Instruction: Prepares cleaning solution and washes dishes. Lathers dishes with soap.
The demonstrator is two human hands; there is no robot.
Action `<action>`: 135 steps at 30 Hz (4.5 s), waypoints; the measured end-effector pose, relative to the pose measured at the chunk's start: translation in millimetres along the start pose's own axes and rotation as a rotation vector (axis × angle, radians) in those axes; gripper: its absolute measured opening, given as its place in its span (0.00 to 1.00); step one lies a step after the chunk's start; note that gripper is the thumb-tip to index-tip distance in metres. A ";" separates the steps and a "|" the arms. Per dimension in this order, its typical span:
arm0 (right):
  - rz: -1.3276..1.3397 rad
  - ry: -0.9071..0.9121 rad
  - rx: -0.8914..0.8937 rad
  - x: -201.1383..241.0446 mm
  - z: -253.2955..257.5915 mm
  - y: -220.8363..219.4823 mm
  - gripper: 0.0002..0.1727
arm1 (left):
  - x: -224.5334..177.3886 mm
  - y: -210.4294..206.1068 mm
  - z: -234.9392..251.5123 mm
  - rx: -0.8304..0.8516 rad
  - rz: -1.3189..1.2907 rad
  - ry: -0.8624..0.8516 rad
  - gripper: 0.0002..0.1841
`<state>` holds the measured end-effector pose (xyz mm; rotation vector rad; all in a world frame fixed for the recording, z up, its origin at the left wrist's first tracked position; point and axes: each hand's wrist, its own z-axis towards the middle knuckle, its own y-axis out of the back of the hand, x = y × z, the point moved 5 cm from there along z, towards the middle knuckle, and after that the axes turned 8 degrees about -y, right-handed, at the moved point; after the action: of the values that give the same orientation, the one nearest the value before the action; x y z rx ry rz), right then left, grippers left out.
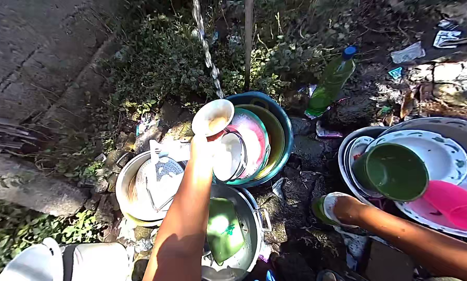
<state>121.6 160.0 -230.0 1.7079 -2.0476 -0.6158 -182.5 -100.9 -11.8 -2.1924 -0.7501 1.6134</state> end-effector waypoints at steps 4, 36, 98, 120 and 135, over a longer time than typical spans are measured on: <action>0.228 0.148 -0.037 12.5 -60.5 51.6 0.16 | 10.7 -57.8 18.6 -0.033 0.105 0.056 0.24; 0.198 -0.036 -0.029 10.0 -26.9 23.1 0.15 | -11.3 -58.8 13.8 -0.048 0.747 -0.044 0.22; 0.602 0.062 -0.203 -15.3 -51.2 14.6 0.14 | -18.8 -17.6 -100.0 0.529 1.089 -1.078 0.37; 0.738 0.342 -1.086 -51.7 -103.3 160.1 0.24 | 209.6 -91.6 -165.0 0.724 0.708 0.150 0.31; 0.867 0.113 -1.269 -79.1 -104.3 124.5 0.20 | 262.0 -141.6 -185.9 0.903 0.804 0.185 0.31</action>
<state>93.4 249.2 -75.5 0.1092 -1.4462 -1.0776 21.4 176.2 -82.2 -1.9144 0.8847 1.5306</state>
